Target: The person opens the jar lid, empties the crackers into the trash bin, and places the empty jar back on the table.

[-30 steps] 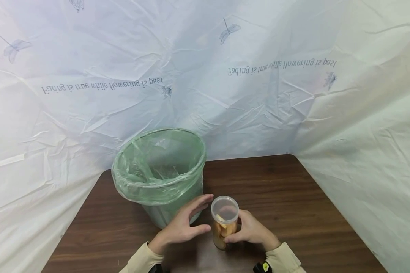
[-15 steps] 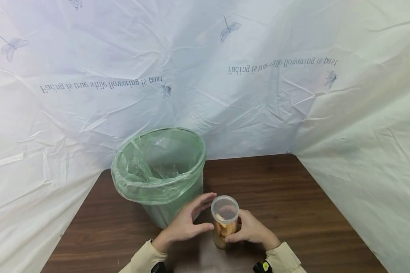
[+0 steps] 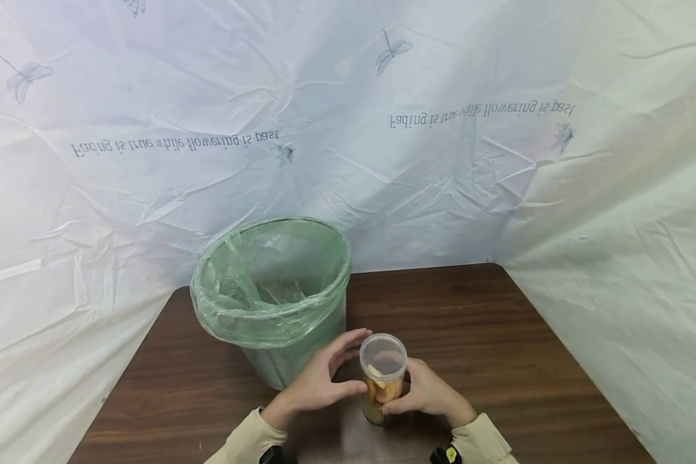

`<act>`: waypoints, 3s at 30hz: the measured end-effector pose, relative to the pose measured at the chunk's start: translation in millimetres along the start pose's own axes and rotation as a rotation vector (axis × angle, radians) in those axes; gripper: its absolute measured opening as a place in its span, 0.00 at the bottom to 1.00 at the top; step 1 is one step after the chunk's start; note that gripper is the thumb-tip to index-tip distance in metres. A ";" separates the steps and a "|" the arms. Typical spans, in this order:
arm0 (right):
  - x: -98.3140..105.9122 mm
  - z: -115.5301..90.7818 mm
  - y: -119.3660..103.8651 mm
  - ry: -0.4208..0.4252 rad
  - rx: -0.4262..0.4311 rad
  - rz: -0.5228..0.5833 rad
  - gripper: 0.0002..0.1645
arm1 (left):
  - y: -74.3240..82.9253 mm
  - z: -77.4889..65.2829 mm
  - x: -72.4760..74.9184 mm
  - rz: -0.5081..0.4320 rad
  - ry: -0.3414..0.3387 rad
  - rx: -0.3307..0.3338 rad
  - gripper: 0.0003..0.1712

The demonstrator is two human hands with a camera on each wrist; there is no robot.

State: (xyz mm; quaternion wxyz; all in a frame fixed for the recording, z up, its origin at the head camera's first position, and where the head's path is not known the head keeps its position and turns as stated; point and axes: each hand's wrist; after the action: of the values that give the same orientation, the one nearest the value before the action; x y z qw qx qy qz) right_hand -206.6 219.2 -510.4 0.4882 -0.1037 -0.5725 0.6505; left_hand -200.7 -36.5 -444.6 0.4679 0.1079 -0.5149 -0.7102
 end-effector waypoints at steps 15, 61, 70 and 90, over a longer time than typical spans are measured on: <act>-2.3 -1.1 0.6 0.014 0.017 -0.002 0.42 | 20.8 5.1 -0.2 0.002 0.002 -0.067 0.43; -1.3 -1.0 2.5 0.025 0.024 -0.019 0.38 | -10.1 34.2 -3.9 -0.042 -0.138 -0.104 0.44; -3.8 -2.9 4.9 0.019 0.016 -0.009 0.39 | -13.0 38.2 -1.9 -0.086 -0.200 -0.101 0.42; -5.6 -0.7 6.7 0.051 -0.030 -0.020 0.40 | -9.3 35.6 -6.4 -0.095 -0.083 -0.042 0.42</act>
State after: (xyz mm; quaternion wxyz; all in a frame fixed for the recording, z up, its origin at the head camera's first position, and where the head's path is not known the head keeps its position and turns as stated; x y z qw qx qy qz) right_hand -206.7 216.3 -518.6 0.5074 -0.1218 -0.5704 0.6343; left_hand -225.0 -8.8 -438.5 0.4142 0.0929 -0.5129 -0.7462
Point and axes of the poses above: each hand's wrist, its own z-axis towards the middle knuckle, its own x-axis out of the back of the hand, y = z × x
